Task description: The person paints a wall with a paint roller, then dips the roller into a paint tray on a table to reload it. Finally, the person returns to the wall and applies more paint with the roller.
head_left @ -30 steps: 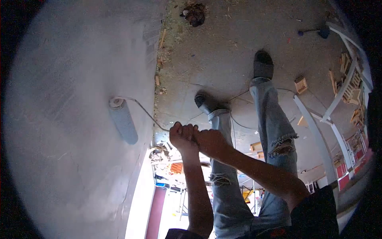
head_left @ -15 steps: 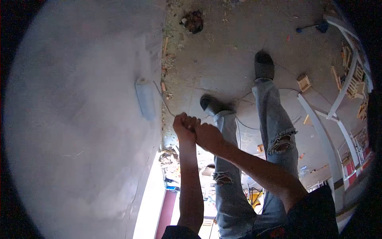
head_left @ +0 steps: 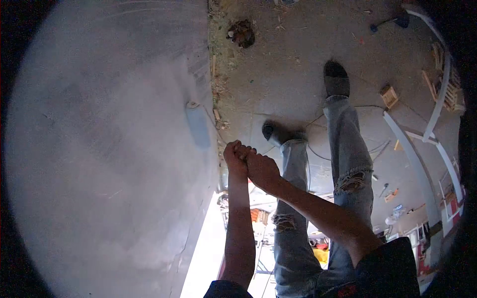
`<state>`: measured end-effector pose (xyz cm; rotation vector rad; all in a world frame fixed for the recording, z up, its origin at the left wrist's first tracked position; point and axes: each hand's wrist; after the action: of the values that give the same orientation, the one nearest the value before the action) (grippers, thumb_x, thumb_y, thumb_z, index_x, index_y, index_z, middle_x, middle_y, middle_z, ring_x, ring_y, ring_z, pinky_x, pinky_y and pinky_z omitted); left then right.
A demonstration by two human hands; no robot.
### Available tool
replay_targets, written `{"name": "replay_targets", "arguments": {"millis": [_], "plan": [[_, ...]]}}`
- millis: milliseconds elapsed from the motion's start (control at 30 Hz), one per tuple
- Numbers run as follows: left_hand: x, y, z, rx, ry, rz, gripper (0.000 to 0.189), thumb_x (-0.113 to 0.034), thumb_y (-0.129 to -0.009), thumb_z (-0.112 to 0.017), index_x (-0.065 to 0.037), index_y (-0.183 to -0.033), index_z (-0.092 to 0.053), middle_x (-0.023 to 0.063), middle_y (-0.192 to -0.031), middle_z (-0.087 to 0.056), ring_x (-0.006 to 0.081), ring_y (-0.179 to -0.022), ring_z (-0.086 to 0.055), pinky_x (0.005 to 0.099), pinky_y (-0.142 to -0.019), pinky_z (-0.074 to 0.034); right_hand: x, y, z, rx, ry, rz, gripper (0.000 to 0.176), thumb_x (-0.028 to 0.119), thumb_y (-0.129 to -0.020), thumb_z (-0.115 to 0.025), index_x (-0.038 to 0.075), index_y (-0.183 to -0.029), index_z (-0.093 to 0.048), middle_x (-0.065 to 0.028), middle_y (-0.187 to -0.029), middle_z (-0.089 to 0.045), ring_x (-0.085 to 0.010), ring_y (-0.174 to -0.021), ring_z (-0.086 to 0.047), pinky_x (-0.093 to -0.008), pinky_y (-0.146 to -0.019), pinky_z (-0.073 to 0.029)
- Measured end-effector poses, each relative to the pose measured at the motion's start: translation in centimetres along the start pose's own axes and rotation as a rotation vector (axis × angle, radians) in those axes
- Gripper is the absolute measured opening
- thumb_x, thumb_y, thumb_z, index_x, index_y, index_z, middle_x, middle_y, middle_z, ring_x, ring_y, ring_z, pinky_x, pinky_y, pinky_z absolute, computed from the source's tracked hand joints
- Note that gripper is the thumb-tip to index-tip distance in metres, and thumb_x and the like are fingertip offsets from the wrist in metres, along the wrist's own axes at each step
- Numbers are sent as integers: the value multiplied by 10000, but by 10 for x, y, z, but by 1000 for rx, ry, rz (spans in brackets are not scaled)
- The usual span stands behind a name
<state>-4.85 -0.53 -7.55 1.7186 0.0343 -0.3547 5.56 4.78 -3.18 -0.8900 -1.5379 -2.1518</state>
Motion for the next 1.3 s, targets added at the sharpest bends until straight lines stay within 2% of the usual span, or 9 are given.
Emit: {"name": "replay_targets", "arguments": {"millis": [233,300,367,500,700,867,1033,1133,1300], "plan": [[-6,70,-2,-138,-80,-48,253,-184,-775,-492,-123,-571,-356,-20,-431,-276,112,-425,-341,303,-507,-412,35,47,14,97,-194,24,240,137,-781,-492,-82,-874,-459,-171,-609,-578,-301,-561,-610,-395,-482,-495],[4,111,-20,-354,-562,-417,191,-50,-749,-549,-21,-624,-407,6,-463,-328,124,-422,-418,299,-434,-439,39,77,13,140,-247,42,285,133,-768,-505,-106,-912,-450,-160,-592,-576,-286,-533,-603,-386,-462,-489],[-8,121,2,-89,-91,-87,216,-128,-776,-508,-48,-610,-396,13,-461,-324,122,-398,-368,318,-417,-415,46,92,13,127,-131,133,277,121,-775,-480,-112,-922,-455,-149,-578,-572,-272,-511,-595,-374,-447,-481],[-11,71,-21,-207,-87,28,244,-204,-800,-429,-127,-578,-362,-6,-430,-251,135,-416,-299,317,-532,-411,26,50,-3,-59,-144,132,175,85,-792,-433,-69,-859,-483,-160,-592,-576,-289,-549,-604,-396,-477,-488],[-13,-13,12,25,-52,185,267,-204,-812,-419,-146,-563,-340,-15,-434,-248,114,-395,-272,310,-507,-386,15,-4,-16,-87,-55,-111,211,105,-806,-432,-71,-919,-458,-187,-661,-591,-306,-592,-614,-398,-516,-496],[-9,76,10,-333,-377,-87,295,-302,-803,-425,-162,-550,-370,-6,-424,-293,154,-384,-293,317,-460,-335,41,62,6,139,-247,10,258,96,-791,-464,-101,-947,-408,-188,-628,-580,-305,-565,-613,-413,-482,-488],[-8,133,-2,-121,-16,-30,264,-204,-804,-443,-140,-571,-335,-19,-439,-266,115,-396,-260,293,-473,-359,43,90,3,175,-106,99,381,117,-781,-489,-150,-1039,-402,-166,-608,-583,-288,-526,-606,-392,-455,-486],[-2,96,-16,-326,-264,-35,278,-215,-795,-451,-156,-556,-323,-29,-428,-249,120,-396,-258,327,-497,-372,26,70,5,177,-127,23,373,124,-760,-508,-130,-1024,-437,-158,-602,-580,-284,-534,-607,-396,-470,-490],[-2,17,-23,-72,-72,59,301,-222,-813,-432,-153,-538,-330,-6,-431,-269,151,-394,-298,311,-483,-358,7,12,18,-77,-158,-78,150,89,-732,-506,-39,-801,-469,-189,-627,-575,-315,-595,-610,-425,-539,-493]]}}
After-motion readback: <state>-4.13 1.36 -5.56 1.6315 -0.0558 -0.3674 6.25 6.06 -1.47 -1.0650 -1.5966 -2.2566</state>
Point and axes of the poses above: each hand's wrist, its own y-axis away from the middle knuckle, its own z-axis out of the back of the hand, x = y × z
